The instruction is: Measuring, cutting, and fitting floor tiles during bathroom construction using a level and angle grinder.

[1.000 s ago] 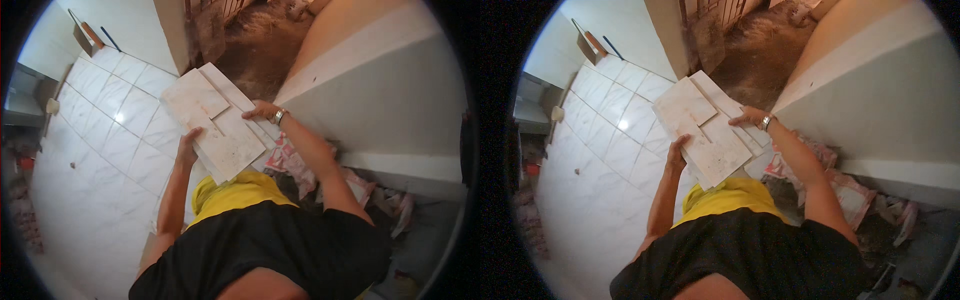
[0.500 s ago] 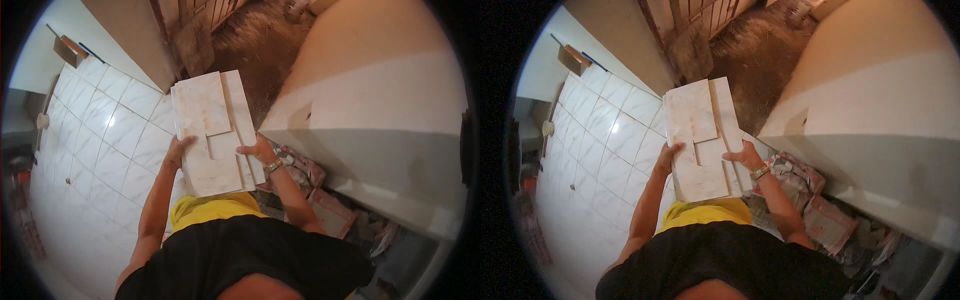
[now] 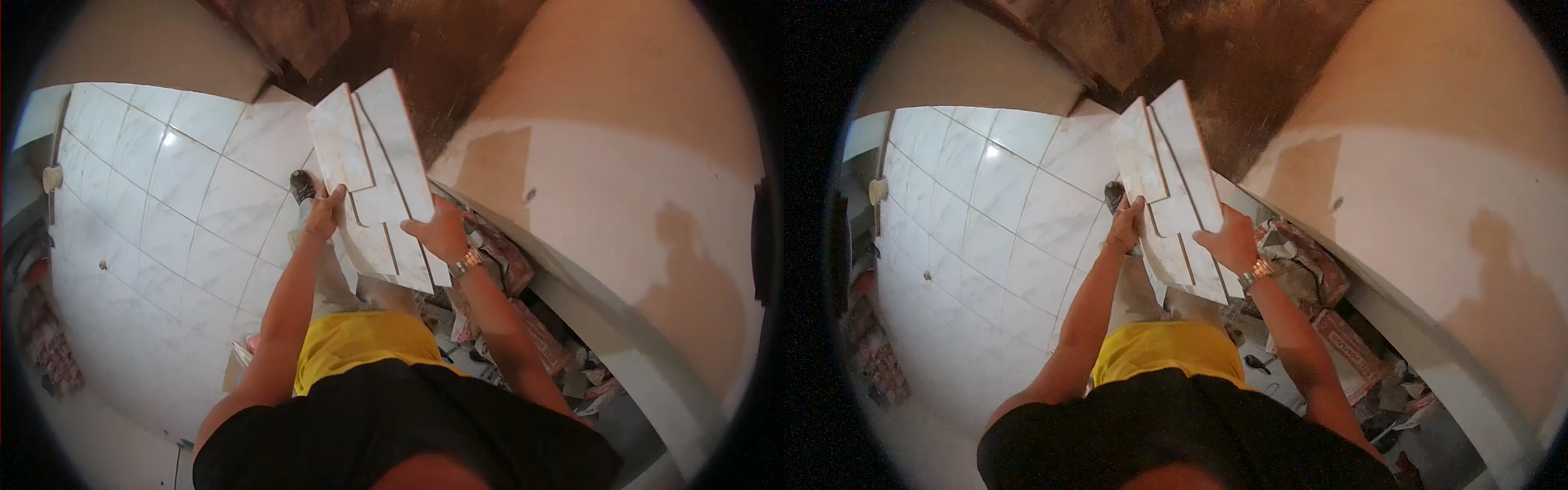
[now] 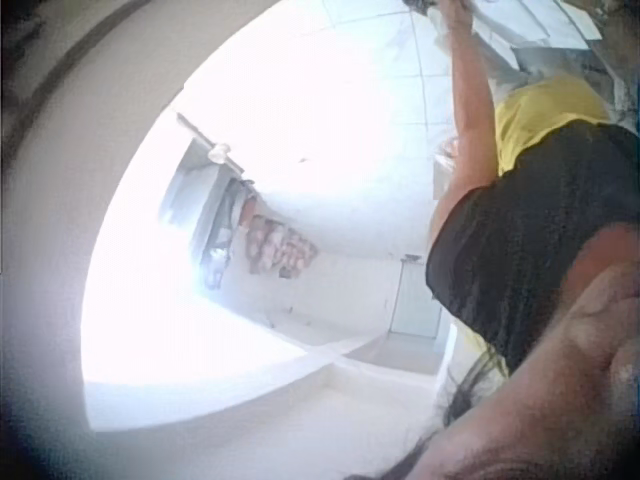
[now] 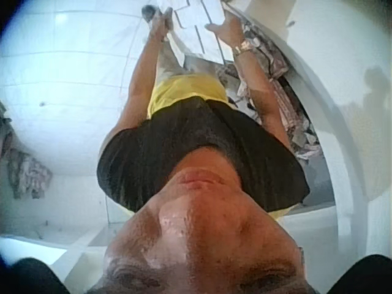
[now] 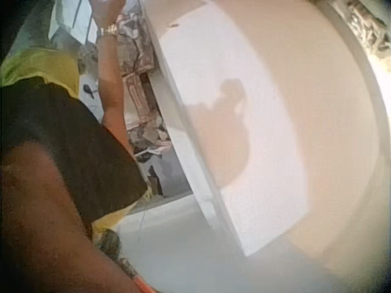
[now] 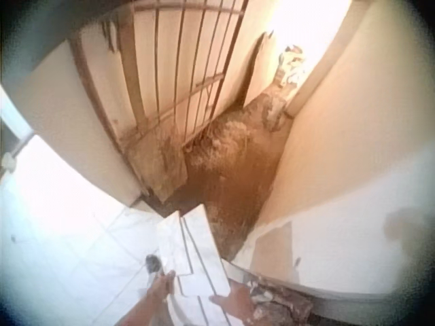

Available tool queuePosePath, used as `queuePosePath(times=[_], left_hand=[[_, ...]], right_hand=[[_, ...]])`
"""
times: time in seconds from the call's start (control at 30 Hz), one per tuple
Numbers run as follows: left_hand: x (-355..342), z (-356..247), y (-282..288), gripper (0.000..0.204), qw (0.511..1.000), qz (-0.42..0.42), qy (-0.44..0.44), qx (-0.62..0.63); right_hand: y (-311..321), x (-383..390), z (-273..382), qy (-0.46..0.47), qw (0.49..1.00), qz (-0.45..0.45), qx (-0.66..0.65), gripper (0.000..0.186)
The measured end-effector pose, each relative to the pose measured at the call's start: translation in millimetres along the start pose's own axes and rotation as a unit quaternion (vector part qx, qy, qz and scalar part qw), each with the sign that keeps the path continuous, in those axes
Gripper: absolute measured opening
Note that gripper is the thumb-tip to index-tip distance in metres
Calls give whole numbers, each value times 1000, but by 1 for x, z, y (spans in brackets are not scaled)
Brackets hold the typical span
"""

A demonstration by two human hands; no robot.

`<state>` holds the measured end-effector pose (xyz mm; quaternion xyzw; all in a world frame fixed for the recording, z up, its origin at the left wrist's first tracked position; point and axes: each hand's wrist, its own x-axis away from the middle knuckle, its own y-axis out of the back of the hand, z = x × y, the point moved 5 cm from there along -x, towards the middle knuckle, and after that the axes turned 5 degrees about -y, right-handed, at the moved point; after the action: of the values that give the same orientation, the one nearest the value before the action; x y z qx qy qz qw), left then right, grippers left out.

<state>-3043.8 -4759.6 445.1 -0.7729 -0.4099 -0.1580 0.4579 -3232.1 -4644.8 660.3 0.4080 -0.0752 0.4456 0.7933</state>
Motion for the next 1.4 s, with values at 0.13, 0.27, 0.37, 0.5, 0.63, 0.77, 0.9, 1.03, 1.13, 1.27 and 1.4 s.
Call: queuePosePath(times=[0.13,0.27,0.37,0.5,0.63,0.77,0.9,1.03,1.13,1.27,1.4], left_hand=[[-17,54,59,39,994,-60,56,77],[-17,78,65,37,973,-44,157,161],[-20,67,105,39,987,-51,104,115],[-3,48,163,37,984,-123,107,68],[27,6,198,40,989,-132,73,15],[64,-35,262,39,981,-188,50,10],[95,-59,291,41,967,-253,43,-6],[124,-40,311,40,945,-324,28,35],[137,-21,282,38,944,-307,39,112],[144,7,242,32,923,-331,28,194],[136,11,217,28,900,-303,15,312]], right_hand=[[-26,1,-38,-96,994,53,-1,50],[-22,7,-77,-172,985,5,22,45],[-31,8,-106,-181,983,4,12,43],[-52,-5,-154,-221,975,-5,4,43],[-81,-42,-230,-241,965,-48,-91,43],[-141,-93,-261,-225,961,-71,-144,46],[-199,-141,-259,-222,959,-78,-158,46],[-246,-183,-240,-217,952,-89,-196,44],[-284,-203,-226,-219,949,-83,-210,42],[-328,-234,-205,-217,949,-84,-212,46],[-376,-258,-180,-157,926,-84,-334,49]])
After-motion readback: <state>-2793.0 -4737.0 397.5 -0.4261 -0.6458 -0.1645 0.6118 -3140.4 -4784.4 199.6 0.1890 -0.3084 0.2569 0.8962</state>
